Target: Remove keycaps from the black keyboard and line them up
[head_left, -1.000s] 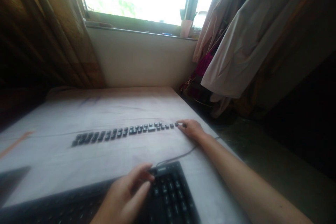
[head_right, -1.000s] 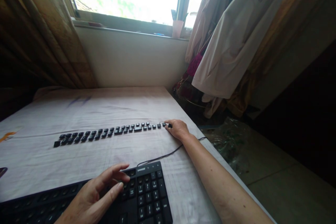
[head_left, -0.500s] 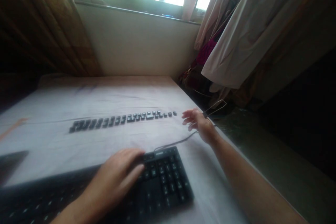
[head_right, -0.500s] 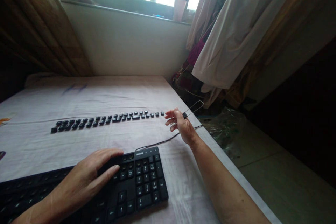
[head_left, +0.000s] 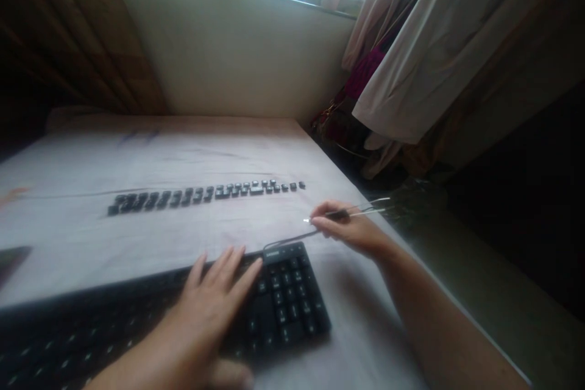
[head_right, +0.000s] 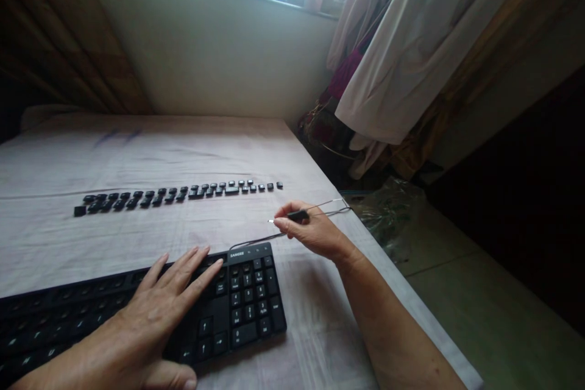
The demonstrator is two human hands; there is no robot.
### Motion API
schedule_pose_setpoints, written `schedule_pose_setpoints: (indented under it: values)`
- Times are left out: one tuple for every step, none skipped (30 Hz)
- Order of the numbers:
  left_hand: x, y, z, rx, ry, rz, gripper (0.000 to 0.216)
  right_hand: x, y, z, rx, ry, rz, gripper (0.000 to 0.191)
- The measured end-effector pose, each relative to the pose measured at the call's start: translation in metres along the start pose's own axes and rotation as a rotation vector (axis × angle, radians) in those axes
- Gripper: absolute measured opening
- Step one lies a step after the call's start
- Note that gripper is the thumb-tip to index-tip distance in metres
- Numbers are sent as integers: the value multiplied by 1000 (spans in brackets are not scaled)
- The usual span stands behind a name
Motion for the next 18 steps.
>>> schedule_pose_setpoints:
  values:
    - [0,1,0,-4,6,-5,108,-1,1,-1,-3,-37,22,27]
    - [0,1,-1,-15,21,-13,106,-1,1,-2,-5,-71,41,26]
    - [-1,1,-2,-26,39,-21,104,-2,2,-2,-6,-102,55,25]
    - [-1,1,-3,-37,53,-26,103,-4,3,-3,-8,-130,65,25]
    - [-2,0,-4,-42,59,-28,102,-5,4,-3,-13,-159,75,24]
    - [-2,0,-4,-41,60,-27,102,-8,5,-3,-20,-190,86,24]
    - [-3,0,-4,-39,57,-25,102,-10,6,-3,-30,-222,99,24]
    - [-3,-1,-4,-36,53,-24,102,-13,8,-3,-42,-254,113,23]
    - [-3,-1,-3,-30,43,-22,102,-17,9,-2,-54,-282,127,23]
    - [-3,-1,-2,-23,29,-20,103,-20,10,-2,-62,-301,141,22]
    - [-3,-1,-2,-13,13,-15,104,-23,11,-2,-66,-311,155,21]
    - [-3,-1,-1,-4,-5,-6,106,-25,12,-2,-69,-313,168,20]
    - [-3,-1,0,0,-17,5,107,-27,13,-2,-70,-306,182,20]
    - [-4,-1,0,-1,-21,14,107,-29,13,-2,-72,-298,196,19]
    - [-4,-1,0,-8,-16,20,107,-31,14,-2,-76,-290,208,19]
    - [-5,-2,0,-18,-4,20,107,-32,15,-2,-81,-286,218,20]
    - [-6,-2,0,-27,11,14,107,-33,15,-1,-86,-287,224,20]
    - [-7,-3,-1,-35,23,5,106,-33,16,-1,-89,-290,229,21]
Point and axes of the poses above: each hand's wrist, its own z-axis towards the middle knuckle, its own x-axis out of the back of the hand, y = z × x, the point moved 2 cm from there along z, towards the middle knuckle, and after that the axes turned 5 degrees about z, right-handed, at the moved point
